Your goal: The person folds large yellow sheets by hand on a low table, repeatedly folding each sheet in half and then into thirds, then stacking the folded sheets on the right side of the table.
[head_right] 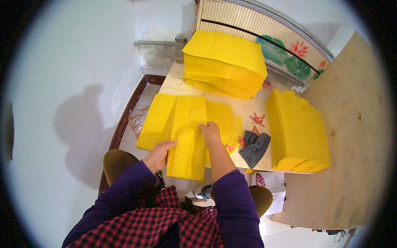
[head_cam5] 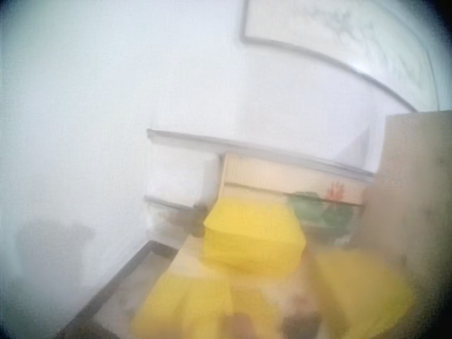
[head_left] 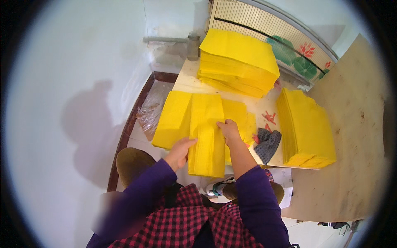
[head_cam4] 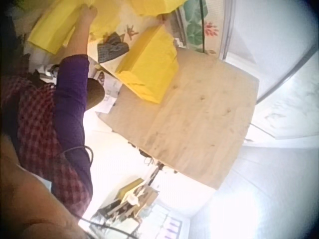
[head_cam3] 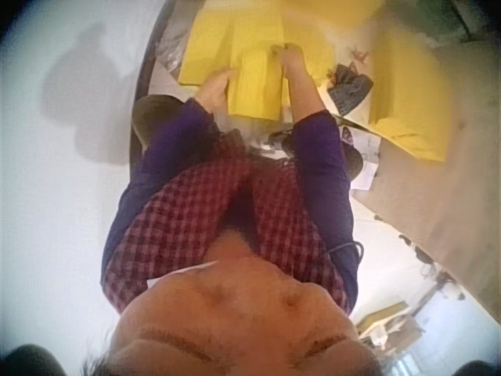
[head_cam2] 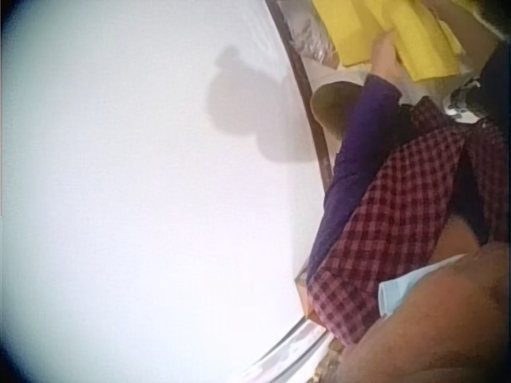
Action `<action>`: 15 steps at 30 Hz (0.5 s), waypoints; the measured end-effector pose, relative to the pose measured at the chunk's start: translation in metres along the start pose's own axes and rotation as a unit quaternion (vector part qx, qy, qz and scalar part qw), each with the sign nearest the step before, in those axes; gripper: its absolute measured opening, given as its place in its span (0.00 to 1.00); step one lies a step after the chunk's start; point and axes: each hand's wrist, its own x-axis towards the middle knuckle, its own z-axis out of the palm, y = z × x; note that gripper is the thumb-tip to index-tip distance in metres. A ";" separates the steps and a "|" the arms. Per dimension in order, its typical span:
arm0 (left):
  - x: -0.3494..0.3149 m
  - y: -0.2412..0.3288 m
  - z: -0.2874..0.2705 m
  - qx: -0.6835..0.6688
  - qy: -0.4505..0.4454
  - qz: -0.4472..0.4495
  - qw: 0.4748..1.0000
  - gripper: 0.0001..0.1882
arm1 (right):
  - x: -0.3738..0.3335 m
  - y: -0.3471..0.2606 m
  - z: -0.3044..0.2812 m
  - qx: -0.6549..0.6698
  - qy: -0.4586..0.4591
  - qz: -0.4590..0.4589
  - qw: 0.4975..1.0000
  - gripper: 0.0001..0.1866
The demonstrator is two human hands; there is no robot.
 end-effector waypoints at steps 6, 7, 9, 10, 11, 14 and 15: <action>-0.027 -0.047 -0.019 0.020 -0.025 -0.027 0.999 0.20 | 0.001 0.023 0.004 0.070 0.005 0.039 0.997 0.12; -0.026 -0.049 -0.019 0.017 -0.021 -0.034 0.999 0.20 | -0.002 0.021 0.004 0.070 0.002 0.044 0.997 0.13; -0.026 -0.051 -0.019 0.009 -0.014 -0.040 0.999 0.20 | -0.014 0.018 0.002 0.081 -0.010 0.063 0.995 0.14; -0.025 -0.051 -0.019 0.003 -0.012 -0.037 0.999 0.20 | -0.021 0.018 -0.001 0.093 -0.019 0.075 0.993 0.15; -0.024 -0.051 -0.020 -0.010 -0.014 -0.034 0.999 0.20 | -0.029 0.018 -0.004 0.106 -0.028 0.087 0.990 0.15; -0.022 -0.053 -0.020 -0.011 -0.017 -0.042 0.999 0.19 | -0.058 0.026 -0.020 0.046 -0.081 0.114 0.989 0.17; -0.023 -0.054 -0.020 -0.019 -0.022 -0.043 0.999 0.19 | -0.070 0.031 -0.023 0.048 -0.083 0.124 0.988 0.17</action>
